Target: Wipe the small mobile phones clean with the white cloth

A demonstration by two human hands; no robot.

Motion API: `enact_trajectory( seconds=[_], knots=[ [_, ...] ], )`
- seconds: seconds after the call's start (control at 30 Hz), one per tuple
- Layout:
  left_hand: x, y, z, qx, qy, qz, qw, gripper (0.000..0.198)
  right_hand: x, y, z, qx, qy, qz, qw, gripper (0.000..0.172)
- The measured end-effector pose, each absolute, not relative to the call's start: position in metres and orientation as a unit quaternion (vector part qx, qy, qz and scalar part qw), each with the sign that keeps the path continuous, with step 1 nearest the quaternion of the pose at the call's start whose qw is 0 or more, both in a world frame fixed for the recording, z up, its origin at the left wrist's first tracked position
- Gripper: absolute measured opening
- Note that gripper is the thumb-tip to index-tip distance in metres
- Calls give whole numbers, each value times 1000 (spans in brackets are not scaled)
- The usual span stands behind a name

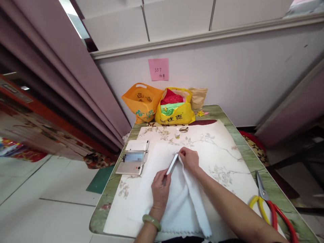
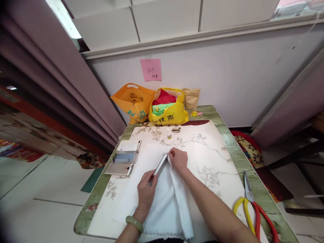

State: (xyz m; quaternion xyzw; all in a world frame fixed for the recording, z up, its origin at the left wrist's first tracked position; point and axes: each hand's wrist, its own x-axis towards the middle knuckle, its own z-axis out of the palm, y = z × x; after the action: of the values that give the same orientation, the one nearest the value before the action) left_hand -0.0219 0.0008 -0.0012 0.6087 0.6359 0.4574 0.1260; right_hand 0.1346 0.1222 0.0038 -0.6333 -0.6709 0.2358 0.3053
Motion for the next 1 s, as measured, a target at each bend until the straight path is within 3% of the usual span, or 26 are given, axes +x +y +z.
enact_trajectory(
  seconds=[0.2, 0.3, 0.43, 0.53, 0.67, 0.8, 1.0],
  knots=[
    [-22, 0, -1, 592, 643, 464, 145, 23, 132, 117, 1, -599, -718, 181, 304, 11],
    [-22, -2, -2, 585, 653, 456, 153, 23, 138, 117, 3, -590, -717, 196, 316, 18],
    [-21, -4, -3, 585, 658, 443, 170, 25, 144, 106, 15, -609, -621, 289, 400, 32],
    [-21, -4, -4, 576, 663, 444, 174, 29, 134, 84, 25, -544, -655, 301, 429, 31],
    [-24, -4, -4, 545, 667, 467, 197, 33, 114, 63, 24, -450, -759, 277, 381, 23],
    [-27, -5, 2, 499, 664, 481, 282, 38, 111, 77, 15, -538, -725, 253, 348, 26],
    [-25, -2, 7, 457, 677, 489, 306, 44, 118, 101, 7, -618, -689, 229, 300, 25]
  ],
)
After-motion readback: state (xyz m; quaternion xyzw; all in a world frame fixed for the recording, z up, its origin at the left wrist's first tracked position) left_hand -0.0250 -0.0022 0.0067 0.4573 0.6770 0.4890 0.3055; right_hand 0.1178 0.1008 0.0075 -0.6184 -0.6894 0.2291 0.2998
